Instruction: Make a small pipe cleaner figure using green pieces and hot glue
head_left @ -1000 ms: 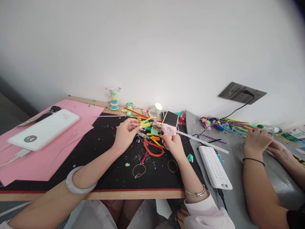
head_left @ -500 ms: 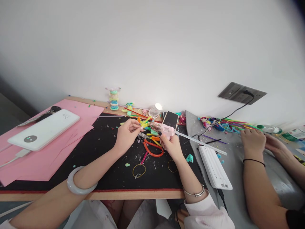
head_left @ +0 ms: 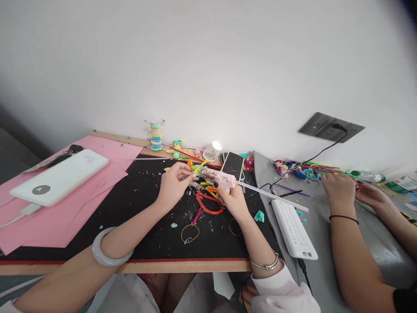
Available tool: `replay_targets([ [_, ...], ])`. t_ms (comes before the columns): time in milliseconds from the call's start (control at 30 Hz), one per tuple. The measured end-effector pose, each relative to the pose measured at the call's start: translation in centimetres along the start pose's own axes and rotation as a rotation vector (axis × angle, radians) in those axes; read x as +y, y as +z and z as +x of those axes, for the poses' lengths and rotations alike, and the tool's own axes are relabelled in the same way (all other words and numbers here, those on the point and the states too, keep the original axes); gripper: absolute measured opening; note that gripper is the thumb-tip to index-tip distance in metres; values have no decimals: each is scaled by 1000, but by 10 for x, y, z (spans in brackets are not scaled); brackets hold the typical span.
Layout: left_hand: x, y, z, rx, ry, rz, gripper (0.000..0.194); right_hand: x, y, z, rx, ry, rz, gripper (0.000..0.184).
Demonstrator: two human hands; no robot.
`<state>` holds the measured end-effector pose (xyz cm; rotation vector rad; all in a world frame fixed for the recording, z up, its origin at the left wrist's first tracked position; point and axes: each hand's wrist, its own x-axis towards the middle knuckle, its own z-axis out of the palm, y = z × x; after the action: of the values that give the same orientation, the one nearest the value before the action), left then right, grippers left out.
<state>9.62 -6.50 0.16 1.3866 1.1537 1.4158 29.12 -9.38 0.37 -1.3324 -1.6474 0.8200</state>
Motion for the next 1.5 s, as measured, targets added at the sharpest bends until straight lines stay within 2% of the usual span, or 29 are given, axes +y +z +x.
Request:
replay_targets([
  [300,0,0,1,19,-7,6,26,-9,0,-2,22,108,29,27],
  [633,-1,0,1,8,-9,-14,26,-3,-5,1,76,50,-149,31],
  [867,0,-1,1,12,-2,-37,25,0,-9,2,132,61,-210,37],
  [1000,0,-2,2,15,-2,-35,26,1,-13,3,230,94,-281,37],
  [1167,-1,-3,2,39,-7,-34,28,1,-26,6,445,72,-375,37],
  [1300,0,-4,3,36,-5,-53,29,6,-46,7,566,211,-613,38],
  [1500,1,-4,3,24,-9,-26,30,17,-68,6,634,427,-888,45],
])
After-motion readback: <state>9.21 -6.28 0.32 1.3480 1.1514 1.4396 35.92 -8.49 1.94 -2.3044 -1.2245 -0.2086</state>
